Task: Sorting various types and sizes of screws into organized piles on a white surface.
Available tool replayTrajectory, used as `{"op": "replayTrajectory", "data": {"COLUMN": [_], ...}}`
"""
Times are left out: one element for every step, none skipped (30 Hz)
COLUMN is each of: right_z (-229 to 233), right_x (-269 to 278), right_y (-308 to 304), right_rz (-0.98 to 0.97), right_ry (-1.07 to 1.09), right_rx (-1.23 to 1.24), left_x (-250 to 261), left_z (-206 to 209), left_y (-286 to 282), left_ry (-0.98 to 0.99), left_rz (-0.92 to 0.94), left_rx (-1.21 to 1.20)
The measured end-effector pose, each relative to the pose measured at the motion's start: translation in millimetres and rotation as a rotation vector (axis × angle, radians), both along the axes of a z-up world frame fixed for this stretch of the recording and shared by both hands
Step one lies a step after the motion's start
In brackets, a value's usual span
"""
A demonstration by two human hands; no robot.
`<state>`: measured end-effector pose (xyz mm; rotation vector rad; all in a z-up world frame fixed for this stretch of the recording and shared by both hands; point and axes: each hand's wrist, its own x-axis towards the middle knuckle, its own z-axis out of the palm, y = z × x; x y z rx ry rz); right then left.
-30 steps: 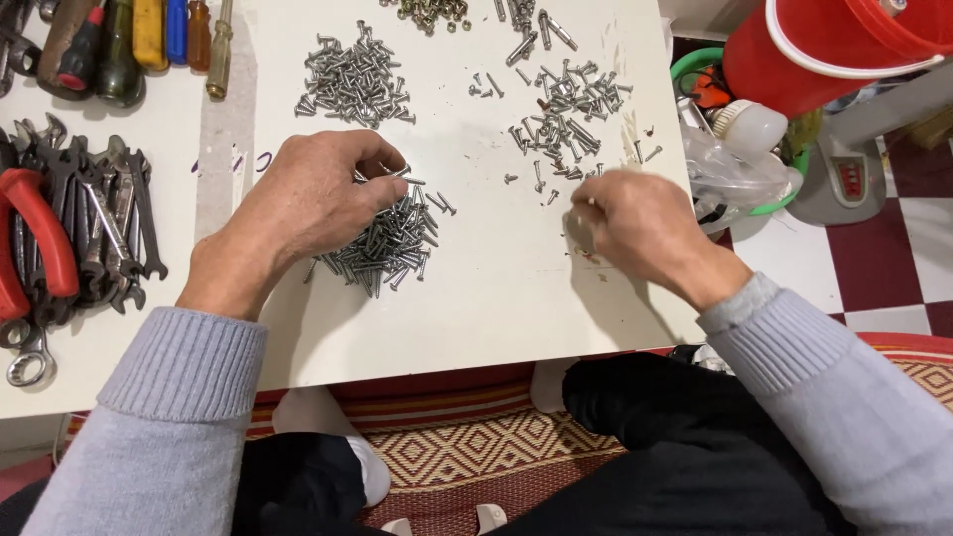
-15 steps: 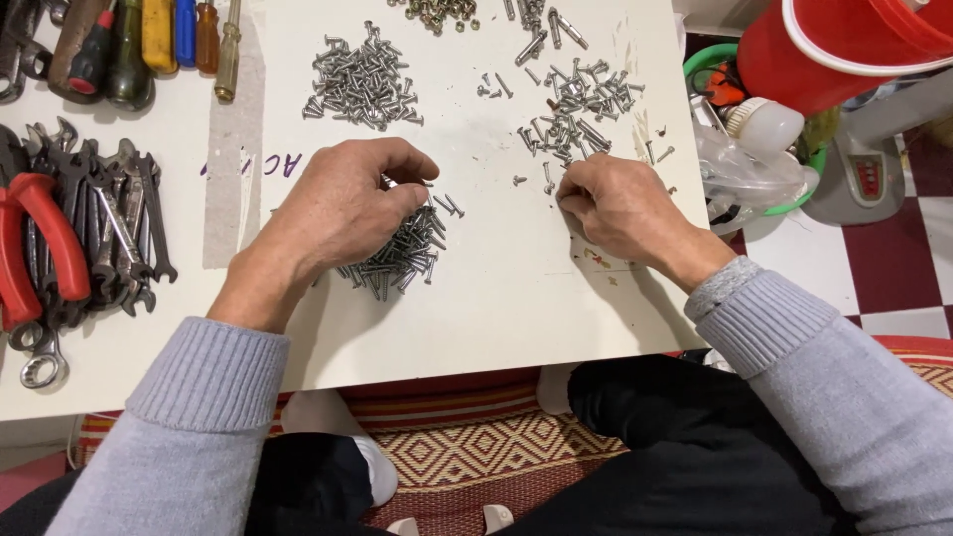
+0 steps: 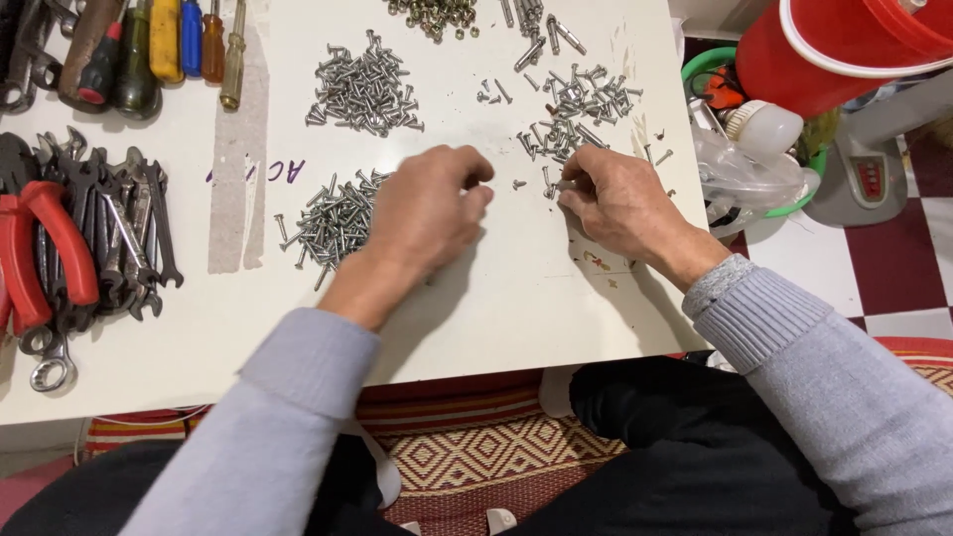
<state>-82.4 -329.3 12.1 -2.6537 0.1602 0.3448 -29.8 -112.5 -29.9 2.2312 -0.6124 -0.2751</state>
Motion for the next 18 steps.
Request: {"op": "replayTrajectory", "data": {"right_z": [4, 7, 10, 8, 6, 4, 0, -3, -7, -10, -13, -16, -19, -23, -26, -29, -32, -34], "right_x": [0, -1, -2, 0, 1, 3, 3, 4, 5, 4, 4, 2, 2, 1, 0, 0, 0, 0], "right_y": [3, 6, 9, 9, 8, 7, 5, 4, 2, -1, -3, -7, -8, -10, -11, -14, -16, -18], "right_rz": [0.000, -0.007, -0.013, -0.017, 0.001, 0.019, 0.015, 0.006, -0.004, -0.009, 0.002, 0.012, 0.006, -0.022, -0.051, -0.052, -0.063, -0.073], "right_ry": [-0.002, 0.004, 0.011, 0.012, 0.005, -0.003, -0.005, -0.002, 0.000, -0.001, -0.039, -0.075, -0.074, -0.075, -0.076, -0.077, -0.077, -0.076], "right_rx": [0.001, 0.024, 0.047, 0.048, 0.029, 0.010, 0.011, 0.026, 0.040, 0.040, 0.065, 0.088, 0.088, 0.126, 0.165, 0.167, 0.186, 0.206], "left_x": [1, 2, 3, 3, 3, 3, 4, 5, 6, 7, 7, 7, 8, 10, 11, 11, 12, 12], "left_z": [-8, -17, -26, -28, -30, -32, -31, -31, -31, -31, -32, -34, -33, -33, -33, -34, -35, -36], "left_y": [-8, -15, -23, -29, -36, -43, -46, -49, -53, -54, -55, -57, -58, -59, -60, -61, -61, -61], "left_ry": [-0.002, -0.059, -0.116, -0.116, -0.150, -0.187, -0.188, -0.198, -0.208, -0.209, -0.226, -0.241, -0.239, -0.231, -0.222, -0.223, -0.218, -0.212], "left_rz": [0.000, -0.010, -0.020, -0.024, 0.000, 0.024, 0.020, 0.012, 0.004, -0.001, -0.004, -0.008, -0.013, -0.009, -0.004, -0.006, -0.007, -0.006], "left_rx": [0.001, 0.031, 0.061, 0.062, 0.064, 0.067, 0.067, 0.076, 0.084, 0.084, 0.109, 0.134, 0.133, 0.145, 0.158, 0.160, 0.168, 0.176]}}
